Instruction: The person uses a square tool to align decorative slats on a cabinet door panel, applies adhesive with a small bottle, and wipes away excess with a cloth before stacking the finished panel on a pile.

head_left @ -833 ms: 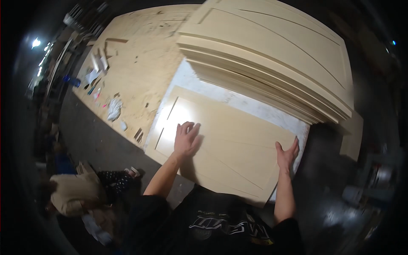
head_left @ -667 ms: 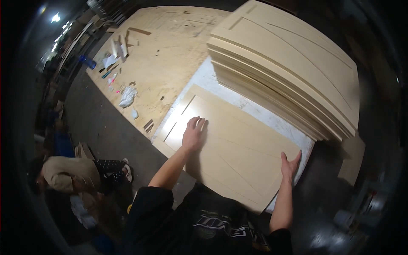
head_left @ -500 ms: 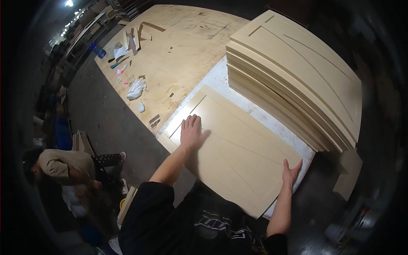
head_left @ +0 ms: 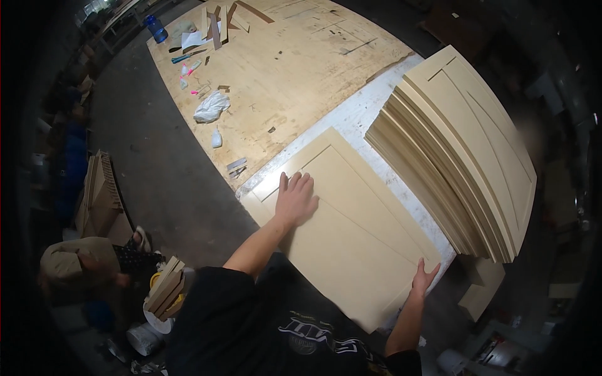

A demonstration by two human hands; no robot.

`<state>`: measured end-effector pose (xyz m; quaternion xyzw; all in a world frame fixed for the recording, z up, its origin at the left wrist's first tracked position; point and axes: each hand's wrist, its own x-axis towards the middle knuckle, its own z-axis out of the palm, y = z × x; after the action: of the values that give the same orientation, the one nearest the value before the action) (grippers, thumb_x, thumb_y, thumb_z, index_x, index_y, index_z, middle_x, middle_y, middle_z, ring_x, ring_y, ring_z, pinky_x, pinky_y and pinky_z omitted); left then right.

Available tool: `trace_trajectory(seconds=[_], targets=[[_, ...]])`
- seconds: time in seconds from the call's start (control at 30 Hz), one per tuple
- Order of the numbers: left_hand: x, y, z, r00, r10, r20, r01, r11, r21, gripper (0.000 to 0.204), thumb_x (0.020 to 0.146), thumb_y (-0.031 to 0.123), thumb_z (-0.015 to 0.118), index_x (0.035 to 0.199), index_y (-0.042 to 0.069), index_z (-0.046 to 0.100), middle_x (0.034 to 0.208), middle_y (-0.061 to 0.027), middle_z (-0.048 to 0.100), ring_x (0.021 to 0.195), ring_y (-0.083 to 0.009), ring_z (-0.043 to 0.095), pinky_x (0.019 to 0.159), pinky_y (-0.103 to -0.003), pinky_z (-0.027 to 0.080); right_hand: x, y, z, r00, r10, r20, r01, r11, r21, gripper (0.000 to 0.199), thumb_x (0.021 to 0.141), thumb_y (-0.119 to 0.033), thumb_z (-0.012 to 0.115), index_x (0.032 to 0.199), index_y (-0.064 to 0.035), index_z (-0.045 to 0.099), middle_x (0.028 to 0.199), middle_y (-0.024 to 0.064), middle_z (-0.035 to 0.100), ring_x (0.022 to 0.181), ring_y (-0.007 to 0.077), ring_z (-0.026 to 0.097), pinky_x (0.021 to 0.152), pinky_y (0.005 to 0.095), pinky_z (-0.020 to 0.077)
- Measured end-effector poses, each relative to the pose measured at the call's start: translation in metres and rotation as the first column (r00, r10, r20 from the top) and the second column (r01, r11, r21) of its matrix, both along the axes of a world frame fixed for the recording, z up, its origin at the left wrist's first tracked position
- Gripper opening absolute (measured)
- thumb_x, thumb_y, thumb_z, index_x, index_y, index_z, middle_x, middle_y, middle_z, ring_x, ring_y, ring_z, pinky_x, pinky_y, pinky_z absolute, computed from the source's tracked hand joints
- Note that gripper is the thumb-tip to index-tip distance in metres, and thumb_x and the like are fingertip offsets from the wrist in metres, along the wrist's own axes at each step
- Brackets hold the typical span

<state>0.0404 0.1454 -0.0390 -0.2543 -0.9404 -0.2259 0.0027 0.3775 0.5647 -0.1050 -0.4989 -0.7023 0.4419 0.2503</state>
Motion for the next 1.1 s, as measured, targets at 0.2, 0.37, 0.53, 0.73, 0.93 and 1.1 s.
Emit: trace_trajectory(seconds=[0.2, 0.37, 0.53, 0.73, 0.93, 1.1], targets=[[-0.001, -0.003, -0.005, 0.999, 0.000, -0.043, 0.000, 1.000, 0.007, 0.061, 0.098, 0.040, 0.060, 0.145, 0.003, 0.055, 0.157, -0.0153, 0.048, 0.151, -0.0391, 0.033, 0.128, -0.065, 0.012, -0.005, -0.012, 0.003, 0.998, -0.057, 0.041, 0.053, 0.995, 0.081, 0.089, 0.097, -0.021, 0.079, 0.161, 0.0090, 0.025, 0.159, 0.0249, 0.045, 0.143, 0.0318, 0.047, 0.119, 0.0390, 0.0390], [0.002, -0.003, 0.002, 0.999, -0.021, 0.032, 0.022, 1.000, -0.021, 0.059, 0.099, 0.037, 0.055, 0.146, 0.001, 0.049, 0.161, -0.0181, 0.043, 0.153, -0.0395, 0.031, 0.128, -0.065, 0.011, 0.004, -0.004, -0.006, 0.997, -0.057, 0.059, 0.050, 0.991, 0.126, 0.095, 0.095, -0.026, 0.081, 0.162, 0.0088, 0.024, 0.159, 0.0260, 0.045, 0.144, 0.0335, 0.046, 0.120, 0.0389, 0.0376], [0.001, -0.002, -0.002, 1.000, -0.016, 0.012, 0.016, 1.000, -0.022, 0.063, 0.100, 0.039, 0.053, 0.151, 0.003, 0.047, 0.161, -0.0170, 0.044, 0.153, -0.0387, 0.033, 0.128, -0.065, 0.010, 0.008, 0.000, -0.012, 0.998, -0.055, 0.025, 0.052, 0.992, 0.113, 0.093, 0.095, -0.022, 0.081, 0.162, 0.0086, 0.024, 0.159, 0.0261, 0.046, 0.143, 0.0332, 0.047, 0.119, 0.0400, 0.0392], [0.000, -0.001, -0.006, 1.000, -0.002, 0.003, 0.002, 0.998, -0.055, 0.066, 0.100, 0.041, 0.052, 0.155, 0.005, 0.045, 0.161, -0.0160, 0.045, 0.152, -0.0380, 0.033, 0.128, -0.065, 0.009, 0.006, -0.003, -0.012, 0.998, -0.052, -0.030, 0.054, 0.995, 0.082, 0.088, 0.097, -0.018, 0.079, 0.161, 0.0078, 0.025, 0.157, 0.0244, 0.049, 0.140, 0.0321, 0.050, 0.118, 0.0393, 0.0407], [-0.002, 0.001, -0.004, 1.000, -0.009, -0.005, 0.009, 0.999, -0.050, 0.066, 0.099, 0.040, 0.053, 0.155, 0.006, 0.045, 0.160, -0.0170, 0.044, 0.153, -0.0395, 0.032, 0.128, -0.065, 0.009, 0.005, -0.004, -0.011, 0.998, -0.052, -0.042, 0.055, 0.995, 0.084, 0.086, 0.098, -0.018, 0.078, 0.161, 0.0077, 0.026, 0.156, 0.0239, 0.049, 0.139, 0.0313, 0.051, 0.117, 0.0388, 0.0408], [-0.001, 0.000, -0.005, 1.000, 0.002, -0.026, -0.003, 0.999, -0.035, 0.066, 0.099, 0.040, 0.054, 0.154, 0.005, 0.045, 0.163, -0.0171, 0.040, 0.153, -0.0397, 0.030, 0.128, -0.067, 0.009, 0.006, -0.004, -0.008, 0.998, -0.066, -0.003, 0.066, 0.994, 0.090, 0.087, 0.097, -0.018, 0.079, 0.161, 0.0083, 0.027, 0.156, 0.0241, 0.049, 0.139, 0.0311, 0.051, 0.117, 0.0393, 0.0417]])
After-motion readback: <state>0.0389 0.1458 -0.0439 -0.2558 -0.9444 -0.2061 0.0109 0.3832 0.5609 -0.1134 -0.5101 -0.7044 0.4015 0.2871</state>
